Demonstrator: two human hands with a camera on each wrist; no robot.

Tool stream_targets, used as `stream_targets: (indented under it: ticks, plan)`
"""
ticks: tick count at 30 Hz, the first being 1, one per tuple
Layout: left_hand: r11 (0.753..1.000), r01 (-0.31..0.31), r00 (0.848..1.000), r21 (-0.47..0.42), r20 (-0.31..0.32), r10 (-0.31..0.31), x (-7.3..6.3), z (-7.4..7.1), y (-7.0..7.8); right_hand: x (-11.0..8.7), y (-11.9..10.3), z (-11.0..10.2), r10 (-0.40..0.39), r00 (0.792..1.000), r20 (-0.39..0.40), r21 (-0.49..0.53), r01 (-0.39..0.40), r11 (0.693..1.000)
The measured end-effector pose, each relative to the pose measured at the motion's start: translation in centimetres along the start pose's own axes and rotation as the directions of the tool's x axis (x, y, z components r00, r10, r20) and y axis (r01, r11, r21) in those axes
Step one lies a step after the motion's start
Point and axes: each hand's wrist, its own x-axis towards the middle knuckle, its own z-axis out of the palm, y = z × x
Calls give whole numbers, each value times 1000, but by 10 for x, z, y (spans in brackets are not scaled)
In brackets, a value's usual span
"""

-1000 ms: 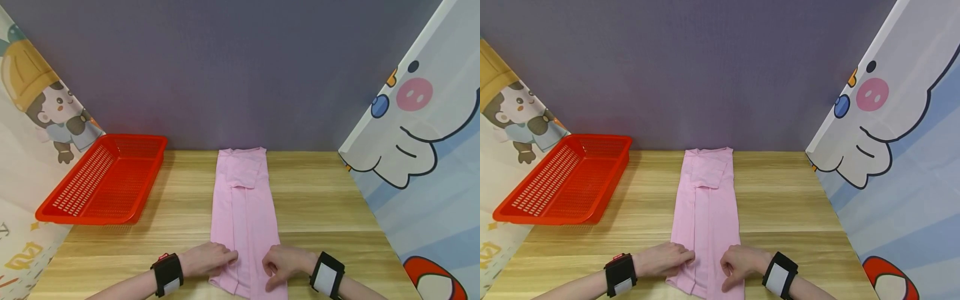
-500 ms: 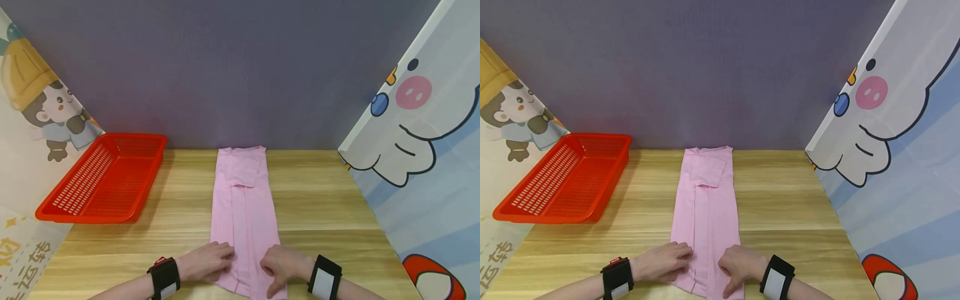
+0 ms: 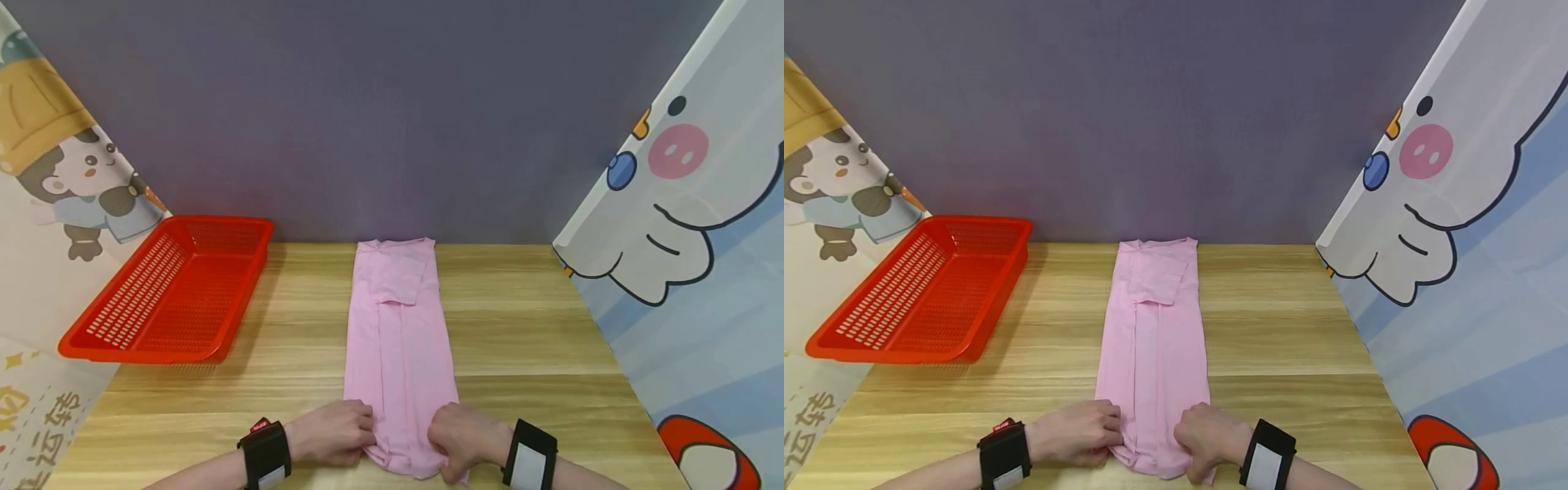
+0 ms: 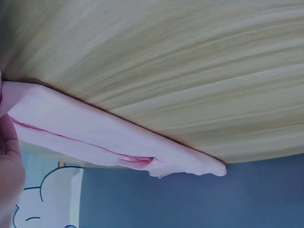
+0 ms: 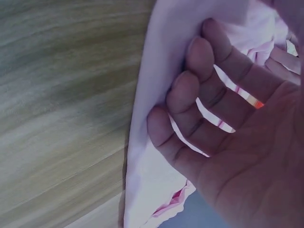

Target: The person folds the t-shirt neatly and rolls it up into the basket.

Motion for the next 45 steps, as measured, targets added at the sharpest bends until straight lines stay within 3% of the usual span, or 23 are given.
stream_targets:
  ticks: [4,9,12,15,17,20,22,28,35,41,45]
  plan:
    - [998,27,999,62,23,-28,2,-2,8,0,-5,-5,57,997,55,8,-58,998]
    - [990,105,991,91,72,-111,4,-2,20,-4,-14,-7,95,993,65,-60,-91,994]
    - [986,153,983,62,91,-158,4,-1,25,-5,-16,-3,100,995,22,-70,-98,993]
    - [976,216,969,-29,132,-211,4,1,27,-5,-14,3,91,995,-41,-63,-94,994]
    - [952,277,951,-131,176,-253,5,2,27,-5,-14,5,94,993,-73,-49,-97,994]
    - [890,363,921,-276,252,-297,5,2,25,-5,-14,8,114,990,-84,-3,-115,993]
    - [859,391,910,-332,283,-305,4,3,24,-5,-13,7,127,989,-79,54,-123,991]
    - [806,392,910,-443,313,-271,4,3,18,-7,-8,4,99,994,-48,171,-90,981]
    - [735,431,899,-524,316,-302,3,4,15,-11,-2,1,50,998,-29,175,-44,984]
    - [716,440,897,-543,302,-323,5,-3,12,-11,-5,-1,178,984,10,264,-174,949]
    - [701,442,897,-560,297,-328,5,-7,11,-12,-11,-3,236,970,58,238,-243,940]
